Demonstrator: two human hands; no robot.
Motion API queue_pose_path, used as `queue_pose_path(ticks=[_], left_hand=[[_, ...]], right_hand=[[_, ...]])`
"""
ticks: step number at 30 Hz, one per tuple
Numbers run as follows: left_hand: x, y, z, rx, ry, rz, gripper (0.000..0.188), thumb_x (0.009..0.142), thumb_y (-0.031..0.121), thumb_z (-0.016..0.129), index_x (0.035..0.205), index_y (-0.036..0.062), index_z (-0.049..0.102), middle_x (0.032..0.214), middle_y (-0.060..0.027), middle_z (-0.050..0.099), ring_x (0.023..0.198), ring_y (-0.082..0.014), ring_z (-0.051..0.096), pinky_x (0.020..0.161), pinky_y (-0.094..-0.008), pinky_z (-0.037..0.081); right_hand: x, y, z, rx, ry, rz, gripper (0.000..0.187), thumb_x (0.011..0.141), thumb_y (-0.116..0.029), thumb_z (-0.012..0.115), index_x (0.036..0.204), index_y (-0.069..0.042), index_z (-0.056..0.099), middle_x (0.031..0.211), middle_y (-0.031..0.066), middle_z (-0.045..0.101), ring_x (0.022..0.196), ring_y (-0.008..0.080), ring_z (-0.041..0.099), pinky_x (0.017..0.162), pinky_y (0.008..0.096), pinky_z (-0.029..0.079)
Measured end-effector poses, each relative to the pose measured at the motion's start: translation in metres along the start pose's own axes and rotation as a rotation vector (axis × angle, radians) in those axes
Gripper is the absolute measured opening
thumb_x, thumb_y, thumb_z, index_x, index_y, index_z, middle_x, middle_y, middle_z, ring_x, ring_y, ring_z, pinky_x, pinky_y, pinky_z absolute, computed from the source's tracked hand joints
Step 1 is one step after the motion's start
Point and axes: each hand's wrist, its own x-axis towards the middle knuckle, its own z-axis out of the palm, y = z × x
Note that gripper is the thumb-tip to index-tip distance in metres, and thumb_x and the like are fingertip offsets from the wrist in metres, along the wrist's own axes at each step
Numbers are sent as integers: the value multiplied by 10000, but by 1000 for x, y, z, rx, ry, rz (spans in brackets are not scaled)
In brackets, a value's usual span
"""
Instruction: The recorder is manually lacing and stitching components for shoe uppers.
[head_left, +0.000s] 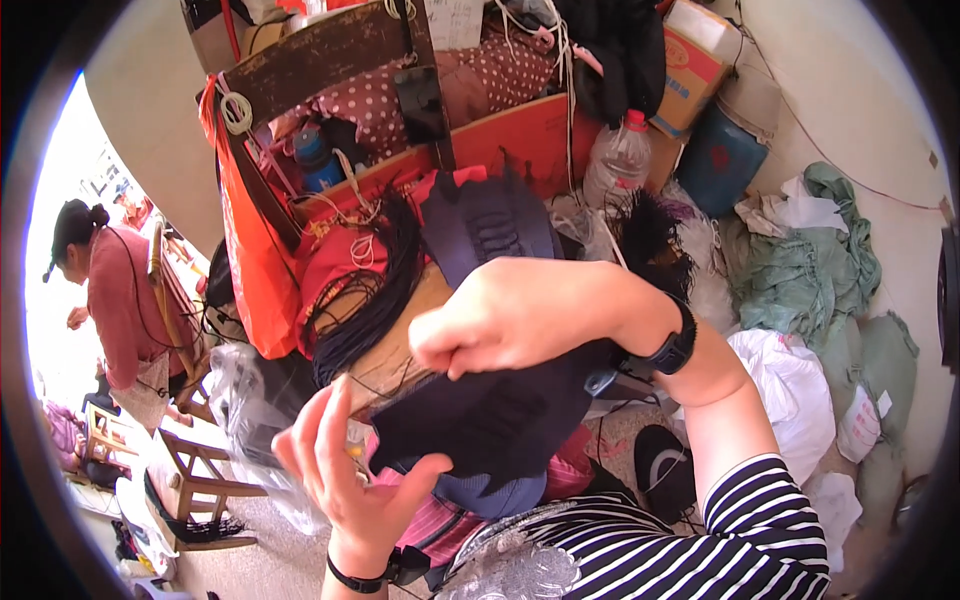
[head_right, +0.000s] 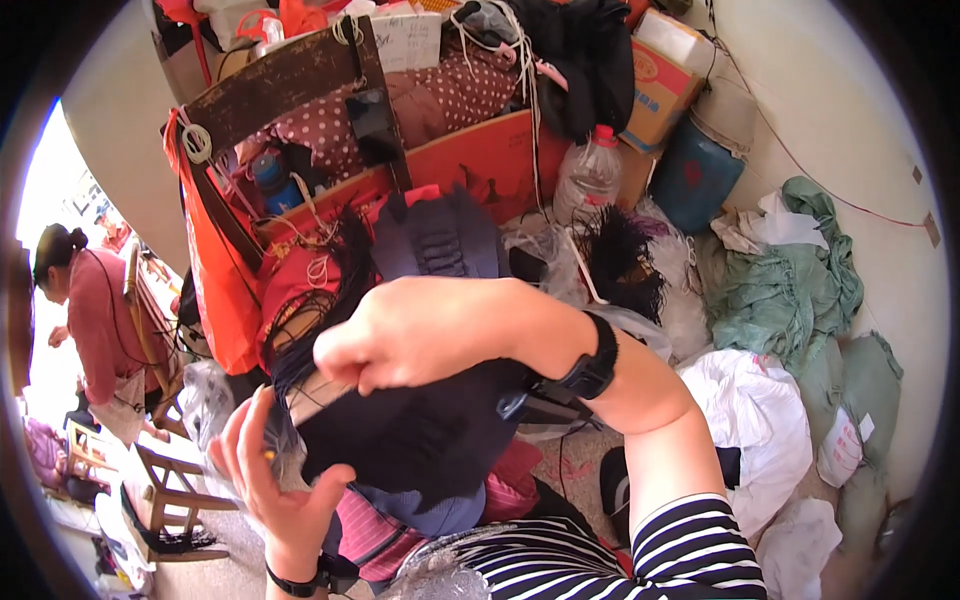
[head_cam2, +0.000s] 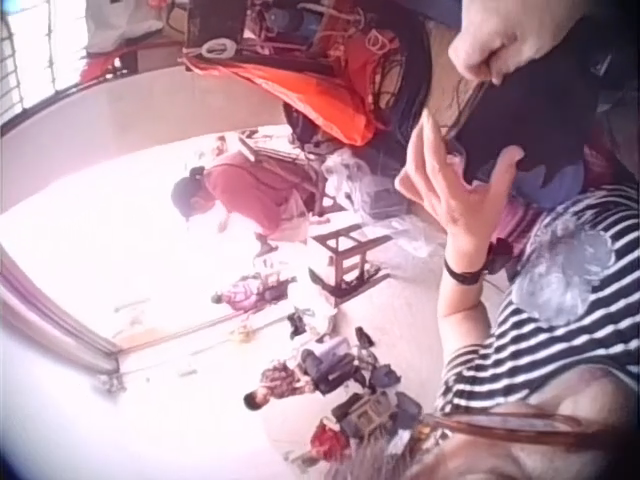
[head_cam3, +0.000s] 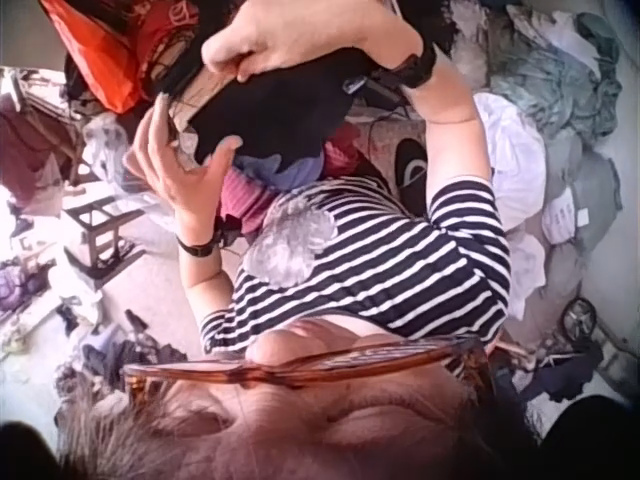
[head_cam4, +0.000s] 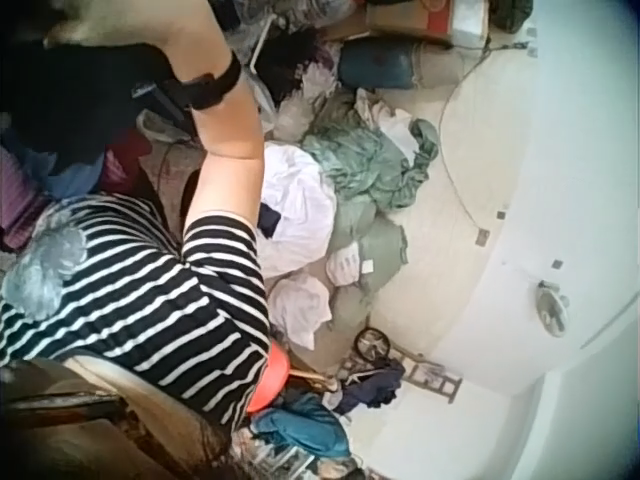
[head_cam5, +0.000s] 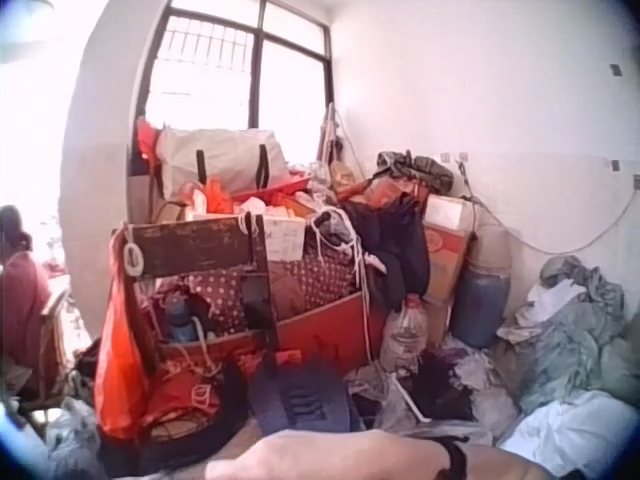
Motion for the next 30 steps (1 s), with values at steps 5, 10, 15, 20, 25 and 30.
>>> queue_pose_path(ticks=[5,10,15,20,25,30], left_hand=[[-3,-13,28,-618,-502,-362,240,852,105,809,1050,11,711,779,-141,656,680,-189,650,631,-316,493],[-36,-20,48,-1229,-429,-943,160,1017,141,682,1100,8,714,955,4,733,832,-71,657,745,-242,535],[-62,-35,61,-1596,-140,-1175,186,1024,125,650,1187,48,693,1112,-64,750,923,-161,726,812,-302,596],[-67,-42,73,-1682,-124,-1213,302,1025,142,631,1299,14,633,1214,-115,726,1033,-226,729,918,-376,603],[-73,-46,73,-1686,-107,-1252,247,1013,121,657,1249,49,674,1197,-71,734,1044,-189,712,917,-353,586],[-87,-67,70,-1705,-266,-1213,360,993,243,700,1284,35,659,1203,-61,732,1044,-179,709,911,-325,566]], right_hand=[[22,-6,39,-15,-75,-88,132,910,-165,665,950,-74,578,776,136,663,756,369,680,663,462,514],[-1,39,58,-152,647,131,273,928,-197,739,1127,-37,643,1065,122,693,983,279,691,858,391,536],[-48,69,98,849,856,565,347,1035,-311,672,1215,-20,611,1147,46,691,1066,126,669,920,315,546],[-70,59,124,1580,502,690,403,1028,-311,682,1300,-21,612,1210,26,698,1099,115,666,976,274,516],[-62,54,130,1493,502,638,384,960,-131,743,1301,25,659,1218,61,729,1104,138,677,1022,295,498],[-62,50,126,1446,448,646,364,962,-129,742,1284,24,673,1225,67,731,1102,140,680,1022,293,498]])
